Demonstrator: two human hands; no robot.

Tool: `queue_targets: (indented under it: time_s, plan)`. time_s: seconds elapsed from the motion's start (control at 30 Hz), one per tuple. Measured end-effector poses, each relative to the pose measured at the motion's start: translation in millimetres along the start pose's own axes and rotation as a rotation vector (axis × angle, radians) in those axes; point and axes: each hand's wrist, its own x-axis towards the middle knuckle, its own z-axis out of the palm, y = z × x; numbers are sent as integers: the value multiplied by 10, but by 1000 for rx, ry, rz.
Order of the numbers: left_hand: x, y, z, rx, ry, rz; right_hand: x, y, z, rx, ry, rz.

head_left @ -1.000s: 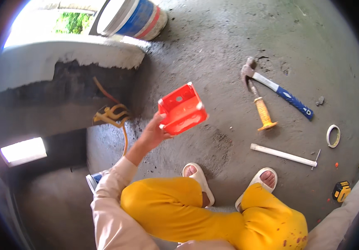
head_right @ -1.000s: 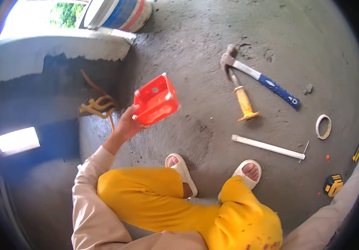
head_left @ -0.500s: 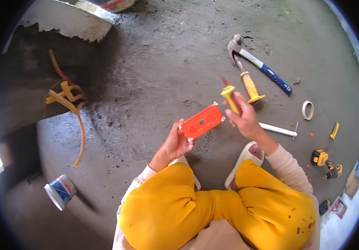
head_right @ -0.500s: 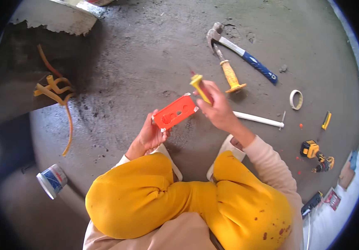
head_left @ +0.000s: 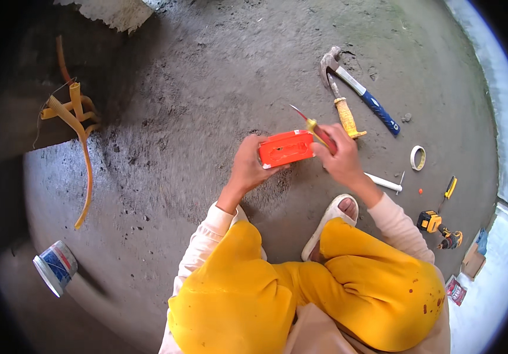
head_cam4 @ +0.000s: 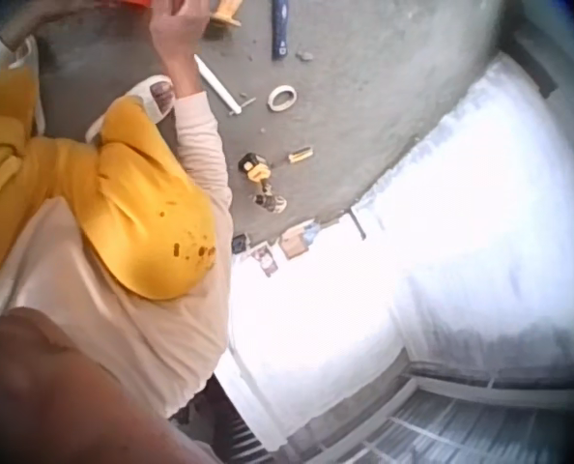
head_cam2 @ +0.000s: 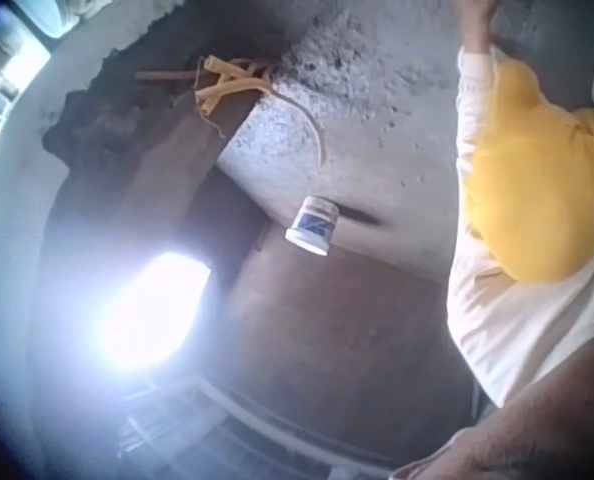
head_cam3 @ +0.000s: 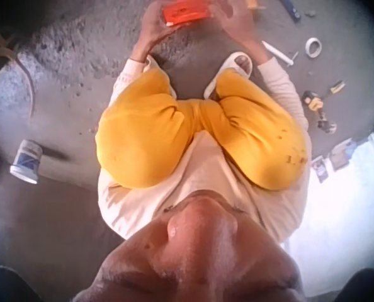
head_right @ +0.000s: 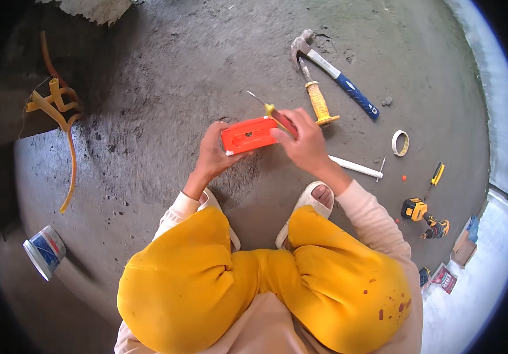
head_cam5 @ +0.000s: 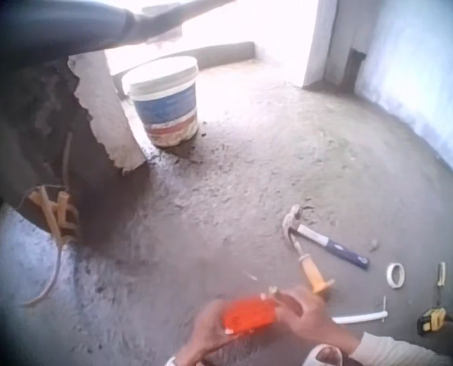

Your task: The person prepares a red plastic electrical junction box by using a knife and pliers to remove knockouts and trim edges, then attempts to fit the box into a recessed space in a concrete wall containing orange conduits.

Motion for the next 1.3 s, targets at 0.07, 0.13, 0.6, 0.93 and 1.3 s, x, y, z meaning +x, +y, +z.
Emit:
queue_targets:
  time_s: [0.07,0.13,0.6,0.93,1.3]
  plan:
    - [62,29,93,64,33,229,-229,-47,-270,-15,-54,74]
    - [106,66,125,56,15,250,-498,-65,-445,-187,-168,81]
    - [235,256,266,119,-43,368,-825,-236,-618,-176,-244,396]
    - [213,293,354,129,-95,453,-777,-392,-576,-531,-471,458]
    - [155,229,428,128,-69,500,-793,-275,-587,-416,-466,550]
